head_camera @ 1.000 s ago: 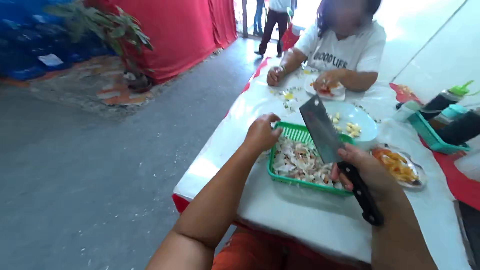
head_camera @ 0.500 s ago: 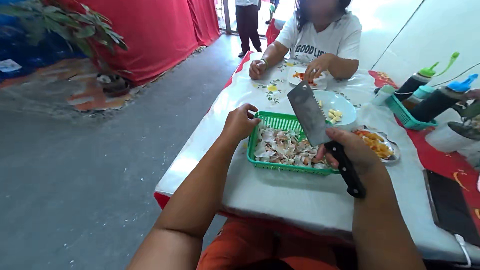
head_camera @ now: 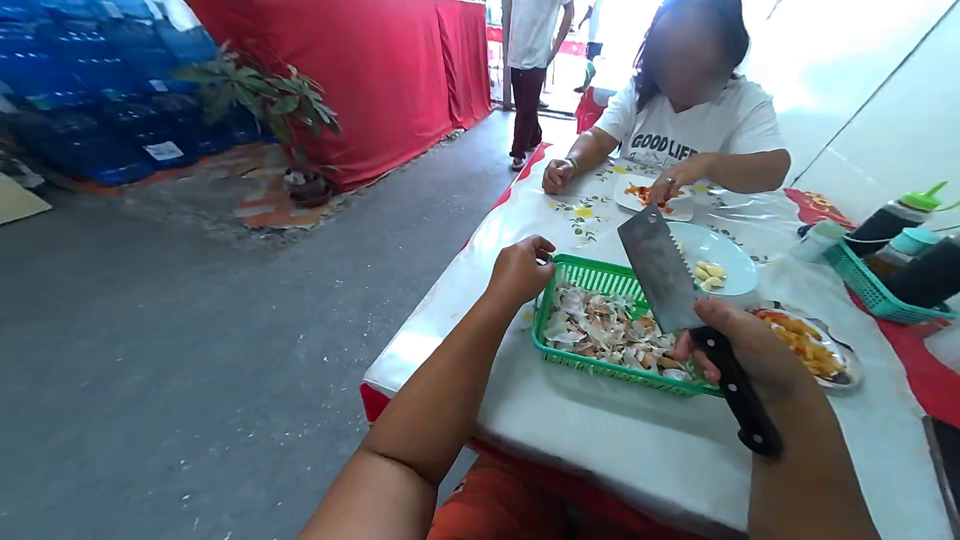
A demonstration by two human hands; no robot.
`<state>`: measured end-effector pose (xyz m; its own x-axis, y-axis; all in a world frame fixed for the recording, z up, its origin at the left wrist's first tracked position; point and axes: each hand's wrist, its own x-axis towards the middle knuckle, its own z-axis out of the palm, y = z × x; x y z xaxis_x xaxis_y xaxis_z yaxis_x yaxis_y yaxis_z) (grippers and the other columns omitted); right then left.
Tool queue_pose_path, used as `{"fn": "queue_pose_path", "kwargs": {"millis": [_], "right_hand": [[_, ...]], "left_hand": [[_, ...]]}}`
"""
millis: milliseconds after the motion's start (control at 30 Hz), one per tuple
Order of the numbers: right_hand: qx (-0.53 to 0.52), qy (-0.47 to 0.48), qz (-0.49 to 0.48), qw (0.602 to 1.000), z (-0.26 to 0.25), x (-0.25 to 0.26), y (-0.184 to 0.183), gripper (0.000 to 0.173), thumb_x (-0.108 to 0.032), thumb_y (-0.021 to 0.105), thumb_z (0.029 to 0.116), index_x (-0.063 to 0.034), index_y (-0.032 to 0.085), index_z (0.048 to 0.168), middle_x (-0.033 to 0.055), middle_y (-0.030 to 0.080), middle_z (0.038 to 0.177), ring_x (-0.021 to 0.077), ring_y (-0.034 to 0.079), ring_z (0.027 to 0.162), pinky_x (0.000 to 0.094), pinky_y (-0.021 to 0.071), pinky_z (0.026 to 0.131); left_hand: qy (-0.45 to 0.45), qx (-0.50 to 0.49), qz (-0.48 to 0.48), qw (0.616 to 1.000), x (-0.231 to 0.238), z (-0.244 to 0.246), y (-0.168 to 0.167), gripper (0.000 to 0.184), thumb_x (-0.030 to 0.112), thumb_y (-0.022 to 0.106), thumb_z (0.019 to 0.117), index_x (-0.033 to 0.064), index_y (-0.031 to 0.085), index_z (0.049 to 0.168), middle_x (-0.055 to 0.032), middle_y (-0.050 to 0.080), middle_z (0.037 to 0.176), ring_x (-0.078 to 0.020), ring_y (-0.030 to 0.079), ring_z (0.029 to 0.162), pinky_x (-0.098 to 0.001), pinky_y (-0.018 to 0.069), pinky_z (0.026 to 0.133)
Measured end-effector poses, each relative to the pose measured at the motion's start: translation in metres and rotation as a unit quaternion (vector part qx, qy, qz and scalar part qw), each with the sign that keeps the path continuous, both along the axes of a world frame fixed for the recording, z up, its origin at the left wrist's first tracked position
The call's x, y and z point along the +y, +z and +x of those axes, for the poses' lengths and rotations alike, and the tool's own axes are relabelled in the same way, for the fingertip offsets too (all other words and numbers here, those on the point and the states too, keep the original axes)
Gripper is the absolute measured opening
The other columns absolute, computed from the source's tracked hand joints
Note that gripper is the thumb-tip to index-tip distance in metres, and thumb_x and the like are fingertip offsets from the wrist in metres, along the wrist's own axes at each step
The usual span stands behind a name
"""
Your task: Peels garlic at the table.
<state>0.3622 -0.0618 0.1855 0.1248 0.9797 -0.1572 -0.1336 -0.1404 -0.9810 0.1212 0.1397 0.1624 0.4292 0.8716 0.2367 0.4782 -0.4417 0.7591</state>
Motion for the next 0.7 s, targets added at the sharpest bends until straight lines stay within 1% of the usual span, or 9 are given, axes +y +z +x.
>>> {"fn": "queue_pose_path", "kwargs": {"millis": [133, 200, 300, 367, 467, 533, 567, 633, 700], "right_hand": [[0.009, 0.004, 0.005, 1.0, 0.002, -0.002, -0.003, 0.026, -0.028, 0.032, 0.1106, -0.0078, 0.048, 0.11, 0.0108, 0.068, 0.068, 0.0097, 0.058, 0.04, 0.0188, 0.0474, 0.037], [0.021, 0.009, 0.008, 1.0, 0.003, -0.002, -0.004, 0.027, -0.031, 0.031, 0.1098, -0.009, 0.048, 0.111, 0.0109, 0.069, 0.069, 0.0094, 0.057, 0.04, 0.0185, 0.0468, 0.037], [0.052, 0.026, 0.021, 0.998, 0.006, -0.004, -0.007, 0.029, -0.033, 0.03, 0.1091, -0.0117, 0.049, 0.109, 0.0101, 0.07, 0.07, 0.0082, 0.057, 0.04, 0.0175, 0.046, 0.037], [0.082, 0.045, 0.034, 0.995, 0.011, -0.006, -0.008, 0.036, -0.037, 0.03, 0.109, -0.0126, 0.056, 0.104, 0.0094, 0.071, 0.07, 0.0072, 0.056, 0.04, 0.0168, 0.046, 0.038], [0.083, 0.058, 0.049, 0.994, 0.016, -0.007, -0.004, 0.043, -0.039, 0.025, 0.1097, -0.0131, 0.058, 0.1, 0.0075, 0.07, 0.069, 0.0053, 0.056, 0.041, 0.0155, 0.0468, 0.04], [0.091, 0.035, 0.047, 0.994, 0.016, -0.012, -0.002, 0.053, -0.039, 0.019, 0.1107, -0.0114, 0.062, 0.095, 0.0064, 0.069, 0.067, 0.0038, 0.054, 0.039, 0.0148, 0.0456, 0.038], [0.109, 0.025, 0.049, 0.993, 0.018, -0.015, -0.004, 0.055, -0.041, 0.021, 0.1114, -0.0098, 0.063, 0.094, 0.0066, 0.069, 0.067, 0.0038, 0.053, 0.039, 0.0154, 0.0458, 0.037], [0.127, 0.035, 0.075, 0.988, 0.023, -0.015, -0.006, 0.059, -0.047, 0.025, 0.1106, -0.0114, 0.067, 0.089, 0.0035, 0.068, 0.067, 0.0024, 0.052, 0.04, 0.0152, 0.0451, 0.038], [0.137, 0.084, 0.13, 0.978, 0.029, -0.011, -0.005, 0.058, -0.049, 0.025, 0.1091, -0.0144, 0.069, 0.092, 0.0012, 0.069, 0.067, 0.0024, 0.055, 0.043, 0.0157, 0.0475, 0.041]], "left_hand": [[0.0, -0.001, 0.002, 1.0, -0.003, 0.001, 0.002, 0.026, 0.013, 0.07, 0.0951, 0.0057, 0.069, 0.12, -0.0094, 0.073, 0.112, -0.022, 0.072, 0.09, -0.0457, 0.0591, 0.085], [0.004, -0.005, 0.019, 1.0, -0.006, 0.001, 0.002, 0.024, 0.013, 0.07, 0.0955, 0.0052, 0.069, 0.118, -0.0104, 0.073, 0.11, -0.0228, 0.072, 0.086, -0.0461, 0.0597, 0.081], [0.0, 0.009, 0.027, 1.0, -0.006, 0.002, 0.0, 0.024, 0.014, 0.07, 0.096, 0.0049, 0.069, 0.118, -0.0115, 0.071, 0.109, -0.0235, 0.071, 0.086, -0.047, 0.059, 0.081], [-0.007, 0.011, 0.019, 1.0, -0.004, 0.002, -0.001, 0.025, 0.016, 0.071, 0.0965, 0.0048, 0.069, 0.119, -0.0124, 0.071, 0.111, -0.0248, 0.07, 0.089, -0.0482, 0.0583, 0.083], [-0.02, -0.005, 0.001, 1.0, 0.001, 0.0, -0.002, 0.03, 0.02, 0.071, 0.096, 0.0042, 0.069, 0.122, -0.0139, 0.071, 0.117, -0.0274, 0.071, 0.096, -0.0519, 0.0572, 0.089], [-0.024, -0.009, 0.0, 1.0, 0.0, -0.001, 0.001, 0.034, 0.022, 0.071, 0.0964, 0.003, 0.068, 0.124, -0.0157, 0.07, 0.121, -0.0289, 0.071, 0.102, -0.0535, 0.0559, 0.093], [-0.025, -0.006, 0.003, 1.0, -0.002, -0.001, 0.001, 0.035, 0.023, 0.07, 0.0965, 0.0033, 0.067, 0.125, -0.0159, 0.069, 0.123, -0.0291, 0.07, 0.105, -0.0534, 0.055, 0.094], [-0.041, 0.015, 0.034, 0.998, -0.007, 0.001, 0.013, 0.035, 0.023, 0.07, 0.0962, 0.0037, 0.067, 0.126, -0.0162, 0.067, 0.125, -0.0293, 0.067, 0.109, -0.0516, 0.0535, 0.096], [-0.093, 0.065, 0.093, 0.989, -0.015, 0.009, 0.028, 0.032, 0.021, 0.07, 0.0969, 0.0025, 0.068, 0.123, -0.0166, 0.067, 0.123, -0.0298, 0.067, 0.108, -0.0502, 0.0537, 0.095]]}}
